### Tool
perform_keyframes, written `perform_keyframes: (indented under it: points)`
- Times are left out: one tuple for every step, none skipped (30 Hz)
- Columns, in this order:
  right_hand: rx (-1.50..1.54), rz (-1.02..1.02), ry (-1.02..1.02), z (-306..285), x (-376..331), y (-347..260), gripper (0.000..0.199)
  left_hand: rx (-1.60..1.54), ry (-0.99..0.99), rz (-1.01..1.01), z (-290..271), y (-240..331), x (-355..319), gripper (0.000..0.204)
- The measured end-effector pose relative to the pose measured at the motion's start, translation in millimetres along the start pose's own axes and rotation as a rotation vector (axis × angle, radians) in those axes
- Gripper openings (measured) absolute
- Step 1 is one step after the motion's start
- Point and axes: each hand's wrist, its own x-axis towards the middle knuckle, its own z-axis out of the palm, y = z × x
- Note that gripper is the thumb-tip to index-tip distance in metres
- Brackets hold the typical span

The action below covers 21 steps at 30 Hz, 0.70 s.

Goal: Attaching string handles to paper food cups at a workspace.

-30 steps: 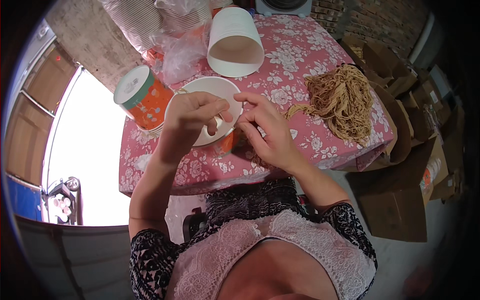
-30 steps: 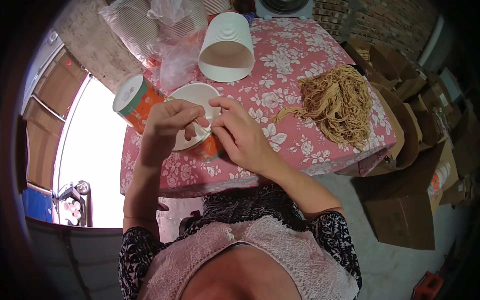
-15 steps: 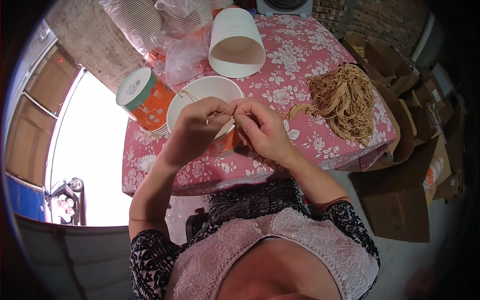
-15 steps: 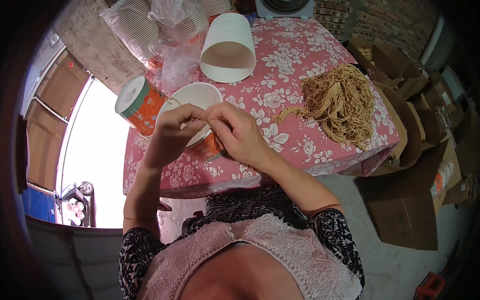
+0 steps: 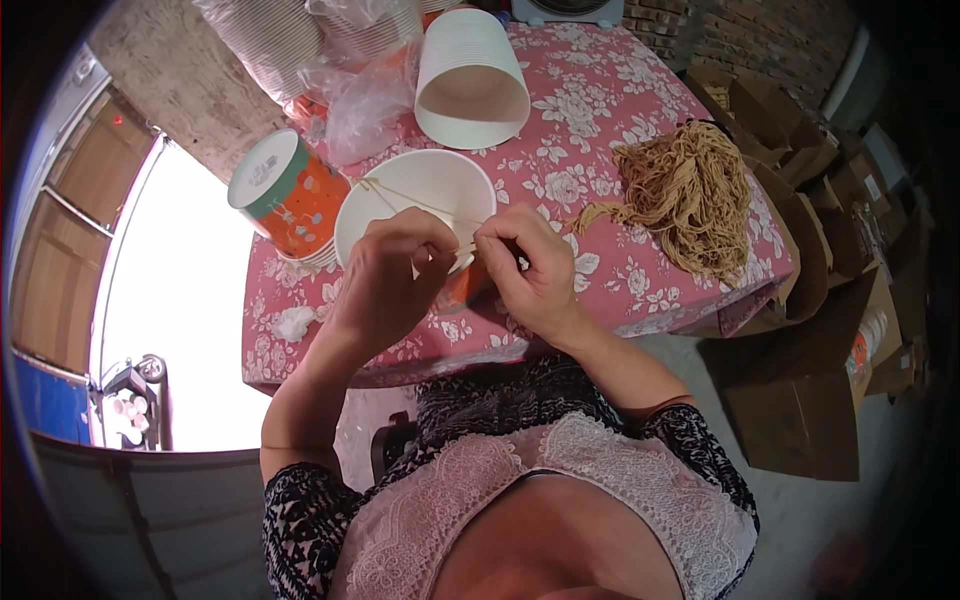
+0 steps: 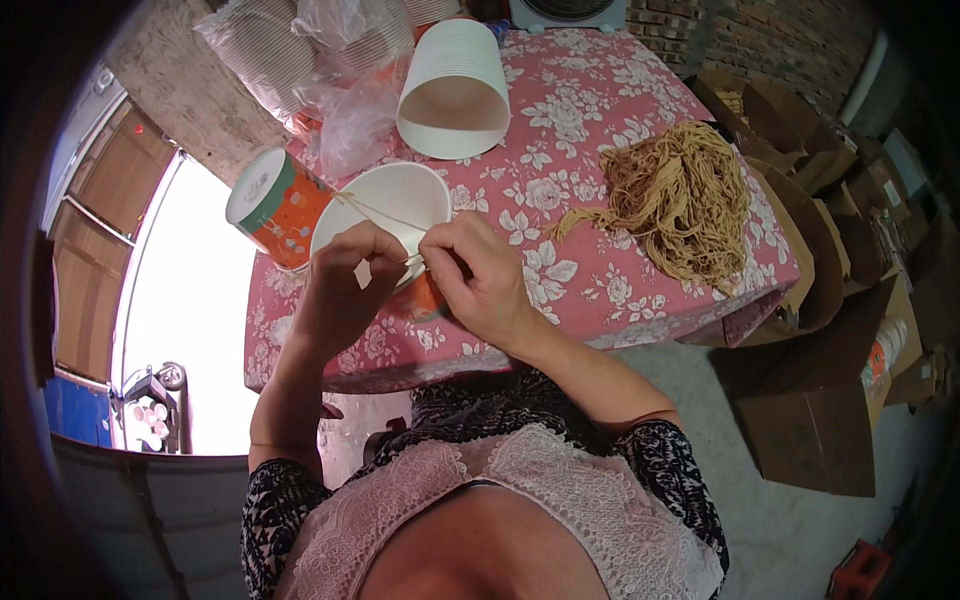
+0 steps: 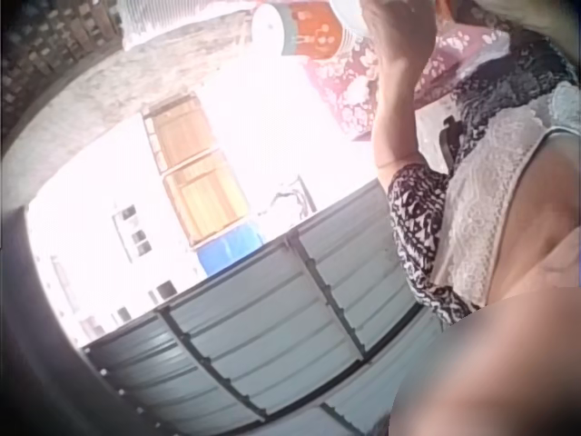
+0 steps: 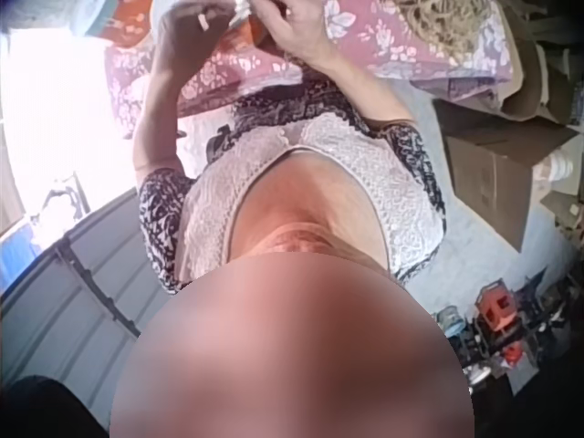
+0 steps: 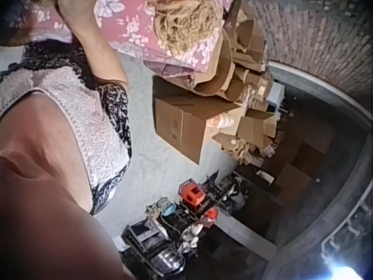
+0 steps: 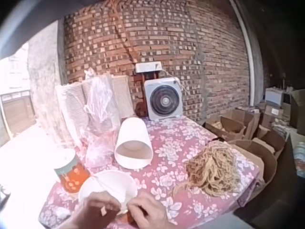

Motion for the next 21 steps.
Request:
perform_keyframes:
  points:
    - [0.019, 0.076, 0.015, 1, -1, -1, 0.011, -0.020, -0.018, 0.094, 0, -1, -1, 0.006]
    - [0.019, 0.078, 0.015, 2, -3, -1, 0.011, -0.021, -0.019, 0.093, 1, 0, -2, 0.006]
    - [0.050, 0.151, 0.024, 3, -6, 0, 0.010, -0.057, -0.010, 0.101, 2, 1, -3, 0.007]
    - [0.080, 0.225, 0.033, 4, -8, 0, 0.010, -0.093, 0.000, 0.109, 2, 2, -4, 0.009]
    - [0.079, 0.227, 0.034, 4, -8, 0, 0.010, -0.094, -0.002, 0.109, 3, 1, -5, 0.009]
    - [0.096, 0.270, 0.033, 4, -9, -1, 0.009, -0.032, 0.007, 0.116, 4, -1, -6, 0.009]
    - [0.113, 0.313, 0.033, 4, -9, -2, 0.008, 0.029, 0.016, 0.123, 5, -2, -7, 0.010]
    - [0.112, 0.313, 0.032, 3, -7, -3, 0.008, 0.028, 0.016, 0.123, 6, -3, -8, 0.010]
    - [0.051, 0.240, 0.022, 2, -5, -4, 0.008, 0.033, 0.026, 0.131, 6, -4, -9, 0.011]
    - [-0.011, 0.167, 0.012, 0, -4, -4, 0.008, 0.038, 0.036, 0.139, 7, -5, -10, 0.013]
    - [-0.012, 0.167, 0.010, -1, -3, -2, 0.008, 0.036, 0.037, 0.139, 8, -8, -10, 0.013]
    - [-0.047, 0.084, -0.011, -2, -2, -1, 0.009, -0.020, 0.065, 0.169, 10, -13, -11, 0.014]
    - [-0.082, 0.001, -0.032, -3, -2, -1, 0.009, -0.077, 0.093, 0.200, 12, -17, -12, 0.015]
    - [-0.083, 0.000, -0.035, -4, -2, -1, 0.009, -0.079, 0.097, 0.200, 13, -20, -12, 0.015]
    - [-0.087, -0.032, -0.045, -5, -1, 0, 0.011, -0.100, 0.115, 0.206, 15, -23, -11, 0.017]
    - [-0.091, -0.063, -0.056, -6, 0, 0, 0.012, -0.121, 0.135, 0.211, 16, -24, -10, 0.018]
    - [-0.088, -0.060, -0.058, -6, 0, 0, 0.012, -0.121, 0.134, 0.206, 15, -23, -8, 0.018]
    - [-0.083, -0.044, -0.057, -6, -1, 0, 0.012, -0.125, 0.114, 0.157, 14, -21, -7, 0.015]
    - [-0.078, -0.029, -0.056, -6, -3, -1, 0.012, -0.128, 0.092, 0.108, 13, -18, -6, 0.012]
    - [-0.080, -0.028, -0.055, -6, -4, -4, 0.012, -0.130, 0.091, 0.109, 12, -16, -5, 0.012]
    - [-0.050, 0.015, -0.059, -6, -4, -7, 0.012, -0.128, 0.074, 0.078, 11, -14, -4, 0.009]
